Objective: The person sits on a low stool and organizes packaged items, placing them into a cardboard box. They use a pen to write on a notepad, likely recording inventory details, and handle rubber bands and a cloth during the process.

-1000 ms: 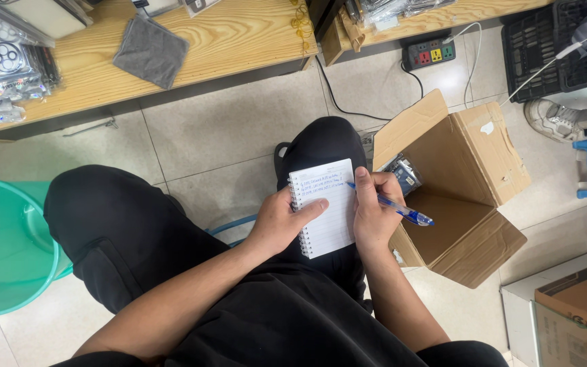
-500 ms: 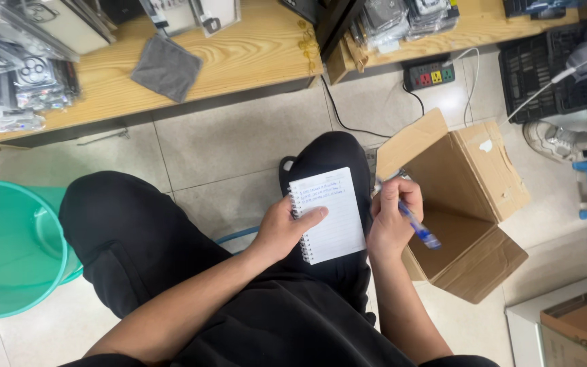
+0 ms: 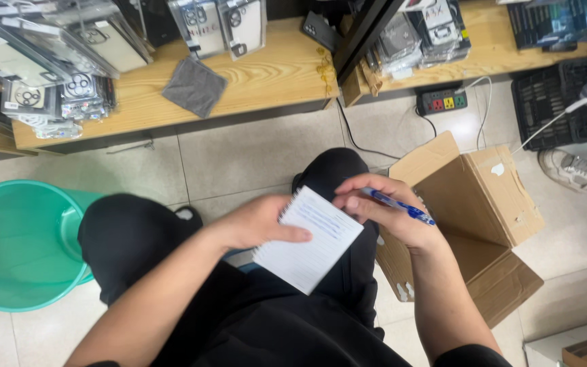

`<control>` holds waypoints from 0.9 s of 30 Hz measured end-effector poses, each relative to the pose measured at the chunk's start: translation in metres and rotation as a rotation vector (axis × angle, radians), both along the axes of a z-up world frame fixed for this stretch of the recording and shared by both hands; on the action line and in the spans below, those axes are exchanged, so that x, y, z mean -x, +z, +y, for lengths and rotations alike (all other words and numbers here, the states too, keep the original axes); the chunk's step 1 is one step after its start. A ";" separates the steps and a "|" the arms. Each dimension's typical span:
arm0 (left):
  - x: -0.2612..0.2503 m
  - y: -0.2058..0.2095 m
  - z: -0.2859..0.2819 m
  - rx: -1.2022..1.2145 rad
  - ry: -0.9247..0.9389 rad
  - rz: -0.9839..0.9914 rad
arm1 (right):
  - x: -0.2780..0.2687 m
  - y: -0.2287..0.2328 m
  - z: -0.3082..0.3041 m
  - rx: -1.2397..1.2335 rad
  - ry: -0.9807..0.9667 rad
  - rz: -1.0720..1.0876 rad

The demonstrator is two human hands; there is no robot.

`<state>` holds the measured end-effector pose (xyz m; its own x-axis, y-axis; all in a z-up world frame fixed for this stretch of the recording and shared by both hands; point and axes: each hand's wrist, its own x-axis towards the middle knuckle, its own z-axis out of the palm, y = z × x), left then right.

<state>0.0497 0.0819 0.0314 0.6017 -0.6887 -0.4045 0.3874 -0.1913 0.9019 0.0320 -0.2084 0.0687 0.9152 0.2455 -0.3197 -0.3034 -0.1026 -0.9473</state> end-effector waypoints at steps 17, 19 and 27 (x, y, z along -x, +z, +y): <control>-0.089 -0.057 0.095 0.065 0.629 0.134 | -0.198 -0.172 0.075 -0.132 -0.614 0.319; -0.084 -0.054 0.094 0.068 0.514 0.151 | -0.213 -0.206 0.091 -0.142 -0.711 0.362; -0.073 -0.059 0.103 -0.091 0.516 0.048 | -0.238 -0.336 0.106 -0.265 -1.273 0.385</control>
<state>0.1224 0.1850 -0.0279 0.8324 -0.2688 -0.4846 0.4926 -0.0417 0.8693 0.2699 -0.1020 -0.2671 0.4156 -0.6040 -0.6800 -0.2982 0.6158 -0.7293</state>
